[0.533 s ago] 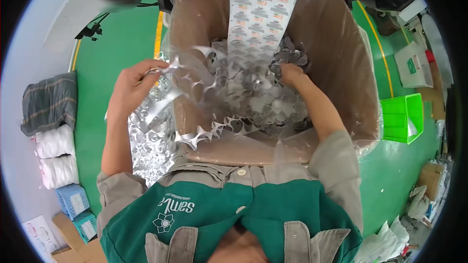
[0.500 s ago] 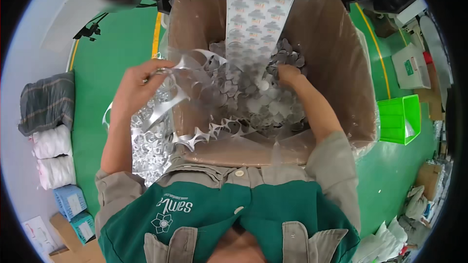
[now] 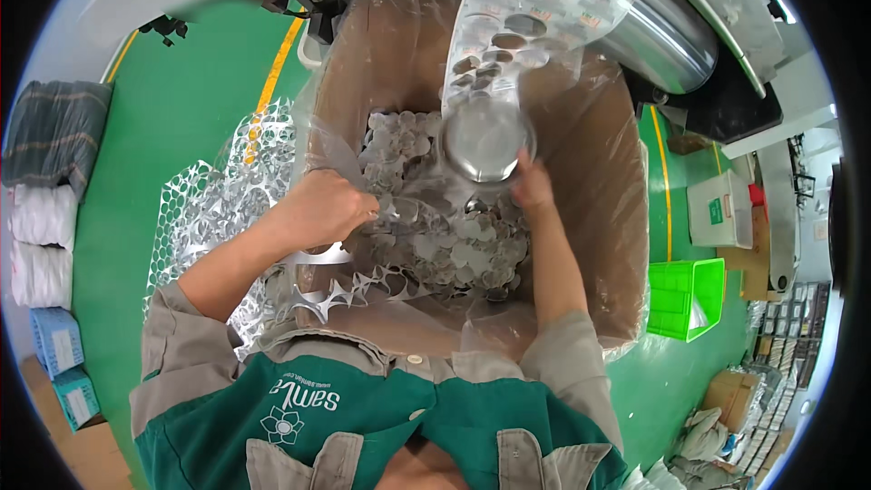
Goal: The person repeatedly picks up a sheet of circular discs from a cardboard box and pours them into a metal bowl. The person then empties the bowl back into the box and repeats the process. The task involves handling the discs and the bowl in a repetitive cycle.
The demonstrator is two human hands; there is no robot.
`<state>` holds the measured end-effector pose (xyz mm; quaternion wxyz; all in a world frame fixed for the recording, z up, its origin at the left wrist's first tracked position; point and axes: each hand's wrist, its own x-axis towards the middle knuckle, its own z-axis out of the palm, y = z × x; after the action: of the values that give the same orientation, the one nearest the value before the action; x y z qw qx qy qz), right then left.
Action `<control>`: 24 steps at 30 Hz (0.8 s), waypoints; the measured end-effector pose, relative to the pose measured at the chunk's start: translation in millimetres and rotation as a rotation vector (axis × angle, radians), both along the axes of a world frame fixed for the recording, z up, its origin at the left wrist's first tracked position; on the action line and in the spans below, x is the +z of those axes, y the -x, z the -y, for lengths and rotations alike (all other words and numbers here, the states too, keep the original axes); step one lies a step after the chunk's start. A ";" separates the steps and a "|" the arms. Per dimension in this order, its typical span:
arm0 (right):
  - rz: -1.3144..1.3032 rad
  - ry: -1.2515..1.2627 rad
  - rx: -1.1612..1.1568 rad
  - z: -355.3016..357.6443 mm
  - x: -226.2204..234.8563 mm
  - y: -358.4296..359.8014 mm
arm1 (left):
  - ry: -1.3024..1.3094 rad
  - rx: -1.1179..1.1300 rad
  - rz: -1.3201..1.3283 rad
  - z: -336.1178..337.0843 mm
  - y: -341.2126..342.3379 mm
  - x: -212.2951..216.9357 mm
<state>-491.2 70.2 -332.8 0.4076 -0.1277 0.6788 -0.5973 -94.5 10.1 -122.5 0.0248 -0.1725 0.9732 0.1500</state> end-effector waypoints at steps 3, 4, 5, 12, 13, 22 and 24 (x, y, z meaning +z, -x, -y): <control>-0.304 -0.470 0.384 -38.6 -74.0 25.8 | 0.025 -0.060 -0.096 4.4 3.7 -5.5; -0.416 -0.583 0.642 -29.2 -61.4 1.0 | 0.007 -0.015 -0.083 3.3 -3.7 -6.7; -0.579 -0.635 0.861 -27.9 -42.2 -18.9 | -0.019 0.012 -0.083 3.0 -7.2 -7.8; -1.218 -0.190 1.113 10.5 151.4 -62.9 | -0.347 0.126 -0.231 2.4 -8.8 3.8; -0.896 -0.030 0.998 5.6 195.0 -72.5 | -0.516 0.231 -0.202 1.3 -11.3 23.0; 0.314 0.412 0.917 -6.7 162.8 -84.6 | -0.997 0.382 -1.000 -23.5 -34.4 134.4; -0.186 -0.152 0.961 1.4 77.7 -62.6 | -1.325 0.176 -1.255 -8.1 -53.0 129.5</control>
<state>-428.6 68.8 -255.1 0.5827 -0.4489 0.6185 -0.2766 -41.4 18.3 7.0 -0.4260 -0.0833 0.5066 0.7449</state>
